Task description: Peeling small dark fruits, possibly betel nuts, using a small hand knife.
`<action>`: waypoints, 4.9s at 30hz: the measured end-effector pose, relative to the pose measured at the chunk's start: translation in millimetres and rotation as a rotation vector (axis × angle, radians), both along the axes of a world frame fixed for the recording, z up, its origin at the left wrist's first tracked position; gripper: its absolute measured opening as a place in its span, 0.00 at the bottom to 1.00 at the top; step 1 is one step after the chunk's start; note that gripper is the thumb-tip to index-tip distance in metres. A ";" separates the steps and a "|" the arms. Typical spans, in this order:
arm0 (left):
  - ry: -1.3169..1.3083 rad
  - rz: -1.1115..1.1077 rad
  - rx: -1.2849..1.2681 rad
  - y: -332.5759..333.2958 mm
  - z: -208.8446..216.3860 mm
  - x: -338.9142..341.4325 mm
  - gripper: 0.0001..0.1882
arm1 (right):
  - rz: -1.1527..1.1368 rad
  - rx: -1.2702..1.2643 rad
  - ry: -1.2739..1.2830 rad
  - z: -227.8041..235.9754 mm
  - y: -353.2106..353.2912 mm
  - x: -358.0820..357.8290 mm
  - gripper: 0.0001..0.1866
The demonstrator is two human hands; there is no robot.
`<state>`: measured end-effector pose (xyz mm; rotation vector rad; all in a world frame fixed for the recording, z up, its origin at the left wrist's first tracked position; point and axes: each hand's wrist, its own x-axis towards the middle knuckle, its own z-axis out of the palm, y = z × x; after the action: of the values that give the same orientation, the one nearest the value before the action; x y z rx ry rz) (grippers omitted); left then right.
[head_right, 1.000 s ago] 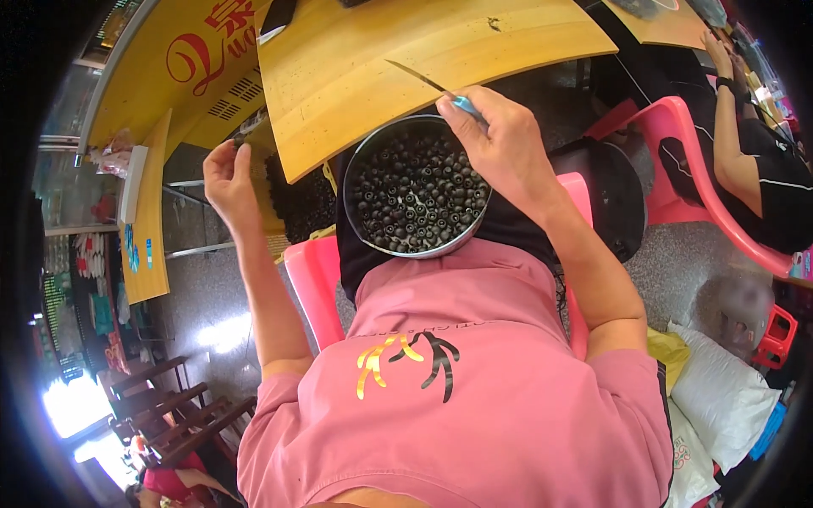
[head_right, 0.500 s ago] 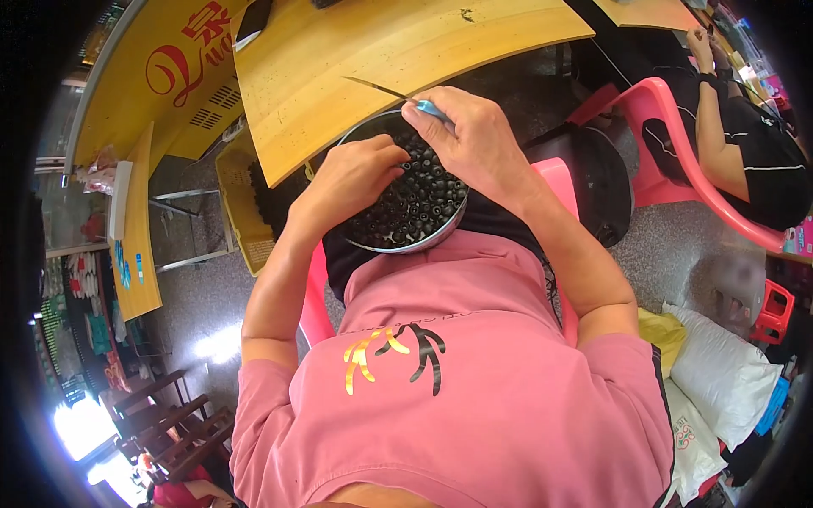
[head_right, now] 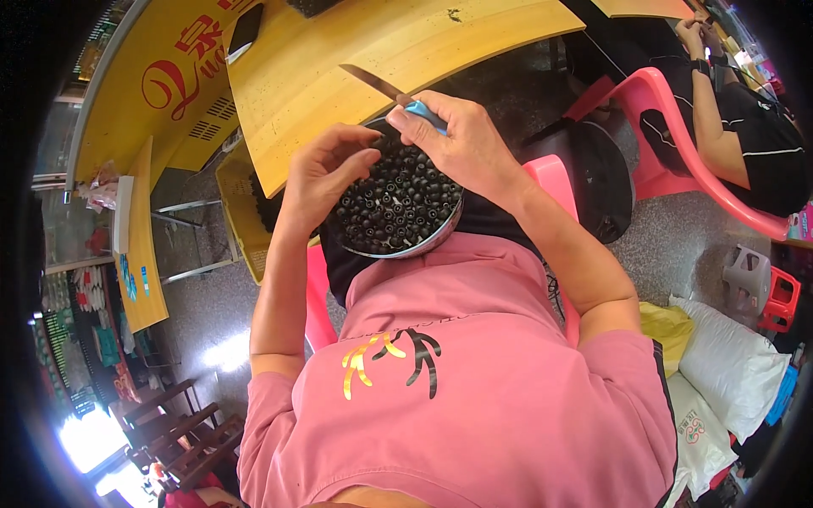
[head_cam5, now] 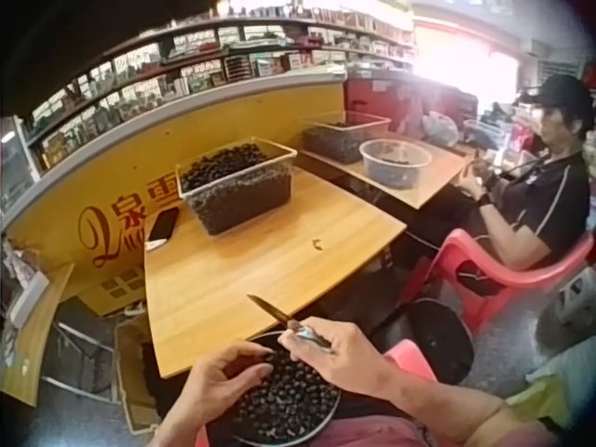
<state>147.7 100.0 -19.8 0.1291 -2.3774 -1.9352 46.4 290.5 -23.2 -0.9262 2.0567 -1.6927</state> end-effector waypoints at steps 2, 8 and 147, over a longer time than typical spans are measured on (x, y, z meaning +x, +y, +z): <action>0.014 0.019 0.127 3.3 5.0 5.8 0.10 | 0.030 -0.038 -0.064 2.3 -3.5 3.1 0.16; 0.166 0.123 0.278 16.4 2.8 10.5 0.14 | 0.073 -0.188 -0.240 4.2 -13.6 14.9 0.14; 0.167 0.128 0.396 16.5 -2.0 6.1 0.15 | 0.079 -0.165 -0.271 11.9 -6.5 12.7 0.11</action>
<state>153.8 116.5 -21.8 0.1314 -1.8155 -2.2292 59.2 284.0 -11.2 -0.7649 1.7067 -1.8527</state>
